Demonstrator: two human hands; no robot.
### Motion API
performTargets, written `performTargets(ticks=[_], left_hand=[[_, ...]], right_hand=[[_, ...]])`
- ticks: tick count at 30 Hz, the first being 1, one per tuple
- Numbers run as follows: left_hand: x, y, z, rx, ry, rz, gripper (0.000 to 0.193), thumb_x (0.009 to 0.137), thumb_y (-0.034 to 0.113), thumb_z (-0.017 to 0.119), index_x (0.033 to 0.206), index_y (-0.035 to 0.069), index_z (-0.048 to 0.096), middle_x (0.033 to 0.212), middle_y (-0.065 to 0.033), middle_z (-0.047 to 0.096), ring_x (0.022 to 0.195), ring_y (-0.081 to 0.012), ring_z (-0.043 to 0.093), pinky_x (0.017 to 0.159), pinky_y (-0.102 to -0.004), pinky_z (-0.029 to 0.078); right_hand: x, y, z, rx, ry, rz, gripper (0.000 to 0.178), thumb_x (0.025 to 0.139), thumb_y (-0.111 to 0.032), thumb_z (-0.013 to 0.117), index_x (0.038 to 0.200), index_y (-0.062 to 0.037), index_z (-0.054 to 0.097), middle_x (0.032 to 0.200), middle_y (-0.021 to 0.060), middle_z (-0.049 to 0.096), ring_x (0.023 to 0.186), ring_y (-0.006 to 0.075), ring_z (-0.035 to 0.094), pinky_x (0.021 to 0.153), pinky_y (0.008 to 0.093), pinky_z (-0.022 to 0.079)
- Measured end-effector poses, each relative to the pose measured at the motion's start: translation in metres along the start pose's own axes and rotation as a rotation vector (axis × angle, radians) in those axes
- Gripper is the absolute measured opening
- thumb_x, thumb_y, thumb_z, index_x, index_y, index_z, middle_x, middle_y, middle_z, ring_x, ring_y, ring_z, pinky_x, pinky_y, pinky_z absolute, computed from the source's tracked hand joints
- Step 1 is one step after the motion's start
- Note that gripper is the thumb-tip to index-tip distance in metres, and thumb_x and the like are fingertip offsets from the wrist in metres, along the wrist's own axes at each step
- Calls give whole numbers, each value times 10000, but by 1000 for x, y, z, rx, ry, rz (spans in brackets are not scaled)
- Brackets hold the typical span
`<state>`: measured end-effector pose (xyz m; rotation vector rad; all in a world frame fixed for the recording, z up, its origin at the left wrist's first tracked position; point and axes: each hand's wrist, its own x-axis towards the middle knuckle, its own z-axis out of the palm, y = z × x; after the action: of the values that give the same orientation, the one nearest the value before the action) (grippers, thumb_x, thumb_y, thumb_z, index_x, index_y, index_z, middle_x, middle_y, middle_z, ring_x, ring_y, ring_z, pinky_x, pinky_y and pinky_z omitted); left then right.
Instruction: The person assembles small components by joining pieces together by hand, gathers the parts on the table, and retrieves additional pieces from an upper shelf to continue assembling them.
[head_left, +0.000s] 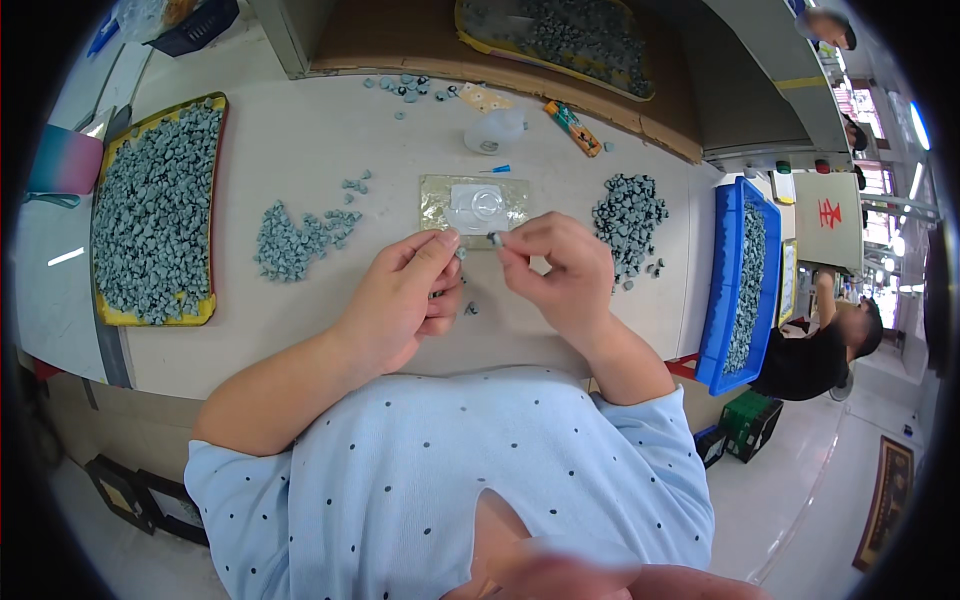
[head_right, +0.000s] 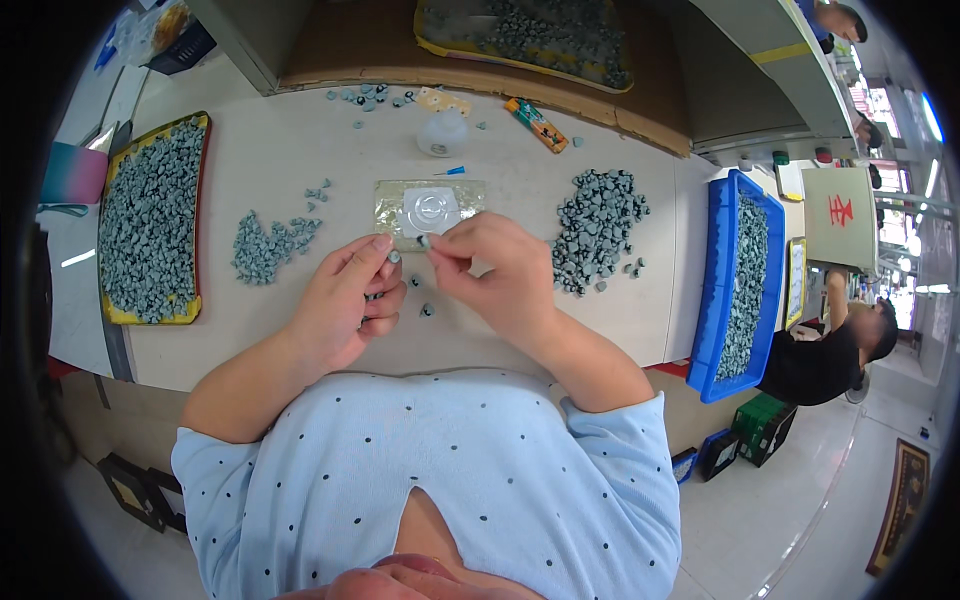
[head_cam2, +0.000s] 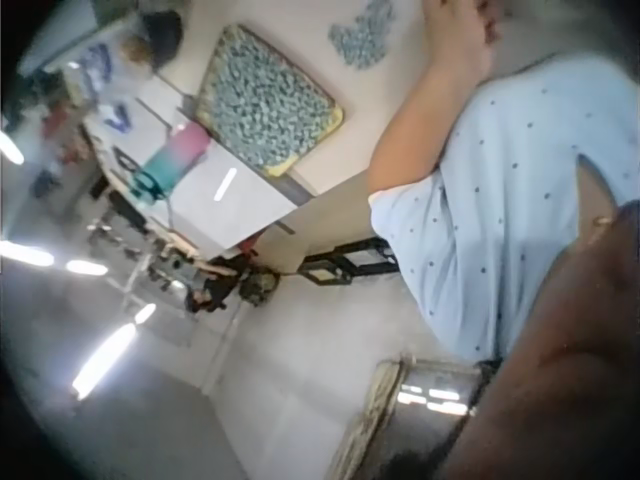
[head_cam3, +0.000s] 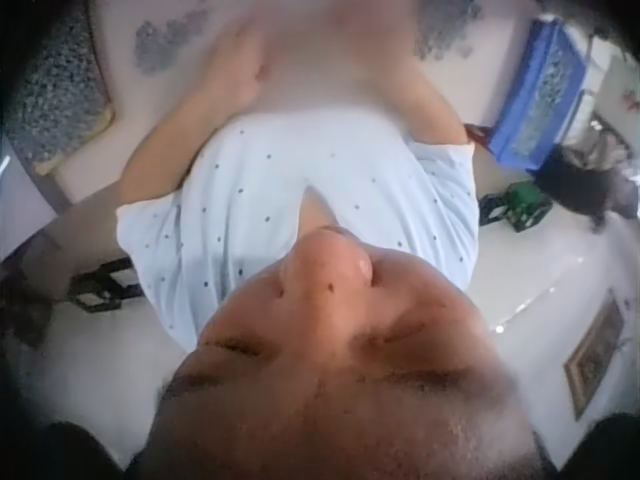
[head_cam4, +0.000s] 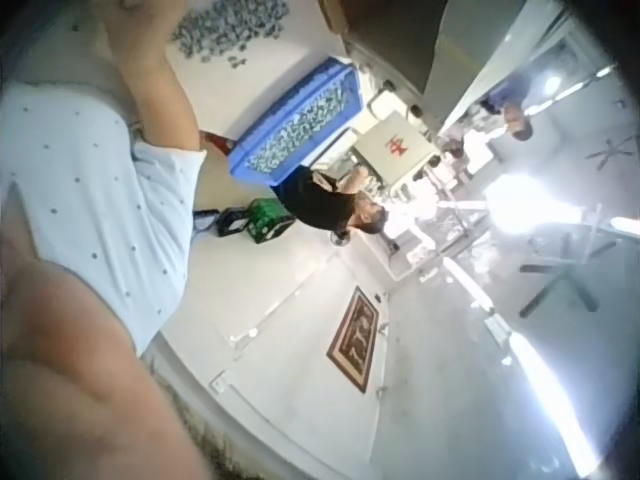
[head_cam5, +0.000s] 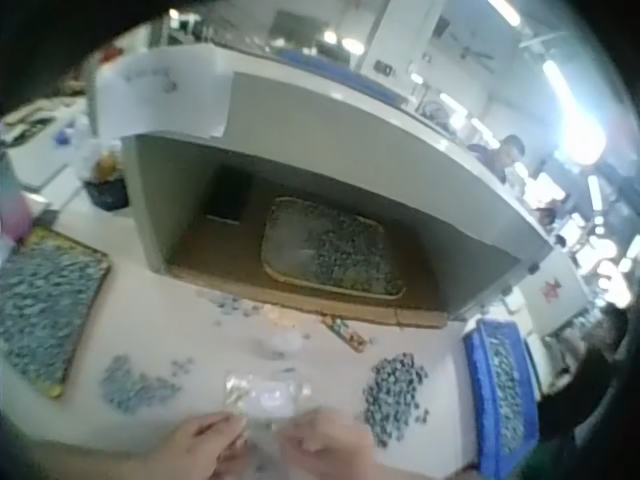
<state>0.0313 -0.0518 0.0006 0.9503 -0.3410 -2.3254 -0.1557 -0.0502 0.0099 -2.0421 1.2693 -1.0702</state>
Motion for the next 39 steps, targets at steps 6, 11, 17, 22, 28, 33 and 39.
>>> performTargets(ticks=[6,11,17,22,28,33,39], left_hand=[[1,-3,-5,-9,16,-44,308,968,286,474,726,106,412,635,42,318,502,-66,291,407,-225,199],[0,-2,-6,2,53,-68,313,966,276,471,706,115,405,632,44,326,495,-63,287,400,-227,193],[-4,0,-6,7,23,-84,314,962,276,481,703,112,412,626,49,323,490,-62,286,399,-224,189],[-7,0,-9,33,41,-67,320,965,275,488,705,102,415,628,46,332,492,-61,286,405,-227,193],[-16,-4,0,108,119,91,314,971,258,489,719,79,431,626,34,349,503,-63,301,424,-233,227],[-22,-3,-1,162,101,153,324,973,270,490,721,73,442,625,32,374,510,-55,316,431,-225,255],[-26,-2,-2,336,139,278,335,973,284,494,725,60,483,603,38,418,507,-39,347,435,-222,291]], right_hand=[[-1,6,9,-132,30,-419,228,633,80,758,825,28,647,803,111,617,608,199,592,516,272,480],[-2,7,12,-193,10,-523,238,628,82,755,835,42,643,813,115,613,611,205,592,506,277,475],[1,5,16,-287,22,-627,216,620,75,745,803,49,634,810,127,614,613,214,592,502,280,476],[5,6,20,-270,8,-661,182,624,80,734,768,46,628,801,136,617,617,223,588,501,285,480],[5,8,24,-238,43,-725,156,633,89,724,741,41,623,786,129,617,629,229,586,514,290,490],[2,0,25,-44,3,-495,168,666,101,717,810,46,649,819,129,628,643,210,608,522,274,497],[2,-6,30,-55,10,-410,232,666,72,740,880,47,653,840,133,637,666,213,630,539,274,507]])
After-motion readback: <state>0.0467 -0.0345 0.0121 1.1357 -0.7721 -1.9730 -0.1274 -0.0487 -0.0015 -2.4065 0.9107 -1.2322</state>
